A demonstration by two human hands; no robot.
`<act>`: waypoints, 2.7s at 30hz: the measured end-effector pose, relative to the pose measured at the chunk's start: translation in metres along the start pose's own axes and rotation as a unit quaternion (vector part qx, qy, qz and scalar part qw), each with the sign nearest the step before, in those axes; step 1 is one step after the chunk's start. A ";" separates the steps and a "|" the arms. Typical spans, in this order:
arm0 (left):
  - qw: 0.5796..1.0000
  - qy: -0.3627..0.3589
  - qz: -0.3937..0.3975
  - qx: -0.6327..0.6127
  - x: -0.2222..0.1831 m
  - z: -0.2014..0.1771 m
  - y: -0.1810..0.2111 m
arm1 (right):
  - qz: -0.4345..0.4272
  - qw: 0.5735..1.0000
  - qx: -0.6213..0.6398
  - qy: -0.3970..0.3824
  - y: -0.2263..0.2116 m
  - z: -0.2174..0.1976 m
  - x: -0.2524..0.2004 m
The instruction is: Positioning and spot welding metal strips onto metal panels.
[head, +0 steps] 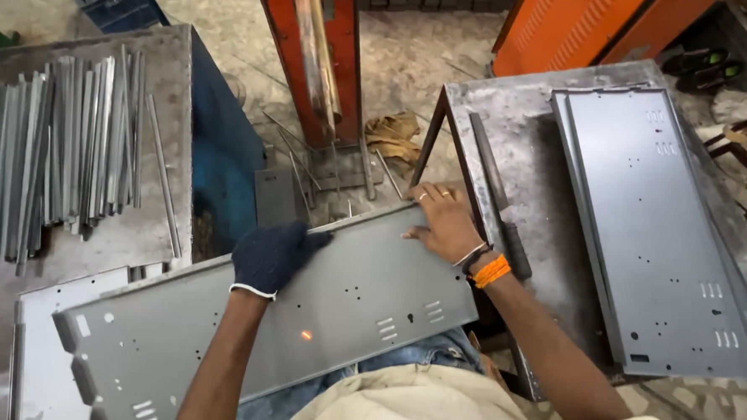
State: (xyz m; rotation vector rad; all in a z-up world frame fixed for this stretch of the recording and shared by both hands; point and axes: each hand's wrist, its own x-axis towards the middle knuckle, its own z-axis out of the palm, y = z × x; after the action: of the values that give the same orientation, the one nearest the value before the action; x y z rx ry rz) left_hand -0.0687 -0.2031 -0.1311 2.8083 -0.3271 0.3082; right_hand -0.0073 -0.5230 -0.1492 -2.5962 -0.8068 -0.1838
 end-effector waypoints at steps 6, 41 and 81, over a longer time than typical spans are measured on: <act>0.995 -0.081 0.011 -0.049 0.005 -0.020 0.014 | 0.060 0.996 -0.054 0.027 -0.005 0.003 -0.015; 0.932 -0.004 -0.353 0.075 -0.141 -0.011 -0.125 | 0.317 0.935 0.112 -0.114 0.092 -0.018 -0.135; 0.695 -0.283 -0.046 -0.659 0.012 0.109 0.185 | 0.531 0.831 -0.087 0.139 0.162 -0.018 -0.189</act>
State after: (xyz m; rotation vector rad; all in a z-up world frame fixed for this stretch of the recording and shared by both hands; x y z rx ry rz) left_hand -0.0853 -0.4115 -0.1806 1.3636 -0.3245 -0.6279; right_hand -0.0713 -0.7488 -0.2351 -2.6696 0.8227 -0.2831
